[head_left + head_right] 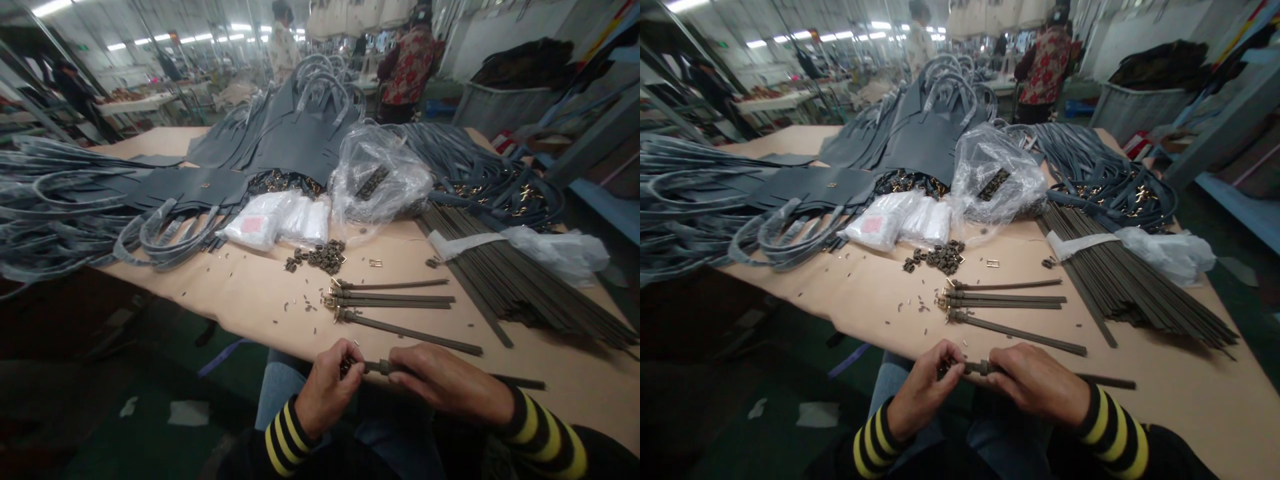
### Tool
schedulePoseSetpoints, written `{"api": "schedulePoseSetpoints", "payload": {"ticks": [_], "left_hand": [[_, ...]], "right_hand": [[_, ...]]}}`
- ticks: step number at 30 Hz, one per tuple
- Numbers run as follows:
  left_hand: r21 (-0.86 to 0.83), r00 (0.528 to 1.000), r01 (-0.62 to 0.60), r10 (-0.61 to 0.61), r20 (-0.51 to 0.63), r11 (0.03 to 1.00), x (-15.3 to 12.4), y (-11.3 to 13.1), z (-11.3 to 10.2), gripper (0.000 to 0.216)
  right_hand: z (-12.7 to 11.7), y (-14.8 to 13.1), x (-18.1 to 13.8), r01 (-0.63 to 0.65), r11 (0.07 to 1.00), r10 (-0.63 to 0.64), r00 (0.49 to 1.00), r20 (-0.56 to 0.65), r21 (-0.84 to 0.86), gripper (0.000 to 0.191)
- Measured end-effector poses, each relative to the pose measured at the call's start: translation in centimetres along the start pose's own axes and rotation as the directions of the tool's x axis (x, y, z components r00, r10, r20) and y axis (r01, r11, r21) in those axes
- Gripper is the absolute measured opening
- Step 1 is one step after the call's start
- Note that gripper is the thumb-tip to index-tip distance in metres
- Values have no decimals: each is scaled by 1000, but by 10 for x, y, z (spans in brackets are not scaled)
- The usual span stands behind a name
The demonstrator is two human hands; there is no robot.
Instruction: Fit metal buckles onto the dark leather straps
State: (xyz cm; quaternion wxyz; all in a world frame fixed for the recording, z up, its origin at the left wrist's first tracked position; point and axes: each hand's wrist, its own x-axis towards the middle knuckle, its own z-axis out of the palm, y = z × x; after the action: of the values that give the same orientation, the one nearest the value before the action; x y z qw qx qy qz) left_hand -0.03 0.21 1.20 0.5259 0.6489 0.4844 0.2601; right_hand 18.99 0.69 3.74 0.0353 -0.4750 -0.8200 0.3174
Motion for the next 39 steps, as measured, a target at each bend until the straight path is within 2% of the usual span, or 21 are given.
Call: {"api": "schedulePoseSetpoints", "payload": {"ticks": [3, 7, 10, 13, 19, 26, 29, 33, 36, 39], "left_hand": [[44, 999, -35, 34, 27, 998, -2, -2, 4, 6], [124, 991, -127, 120, 64, 984, -4, -5, 3, 8], [183, 980, -193, 179, 90, 964, -4, -5, 3, 8], [229, 977, -209, 192, 97, 951, -4, -4, 3, 8], [187, 974, -210, 188, 130, 960, 0, -3, 1, 7], [221, 947, -308, 276, 163, 925, 13, 0, 7, 8], [192, 938, -339, 315, 144, 921, 23, 5, 7, 11], [187, 920, -383, 356, 163, 905, 40, 11, 6, 12], [240, 902, -427, 393, 179, 872, 53, 9, 7, 13], [372, 898, -438, 415, 144, 818, 65, -2, 13, 14]], "right_hand": [[7, -9, -1, 10, 995, -12, 1000, 19, 99, 16], [12, -14, -1, 2, 956, -35, 994, 105, 295, 24], [16, -15, 1, -27, 964, 11, 998, 62, 263, 25], [22, -14, 4, -55, 961, 53, 999, 12, 273, 27], [27, -7, 7, -68, 922, 69, 998, 12, 381, 31], [15, -5, 9, -66, 941, 79, 996, -27, 332, 29], [8, -2, 11, -21, 945, 52, 995, -85, 327, 29], [2, 3, 15, -33, 956, 76, 988, -136, 293, 30], [-8, 11, 20, -66, 987, 90, 983, -162, 148, 25], [-28, 33, 22, -240, 969, 218, 942, -254, -59, 19]]}}
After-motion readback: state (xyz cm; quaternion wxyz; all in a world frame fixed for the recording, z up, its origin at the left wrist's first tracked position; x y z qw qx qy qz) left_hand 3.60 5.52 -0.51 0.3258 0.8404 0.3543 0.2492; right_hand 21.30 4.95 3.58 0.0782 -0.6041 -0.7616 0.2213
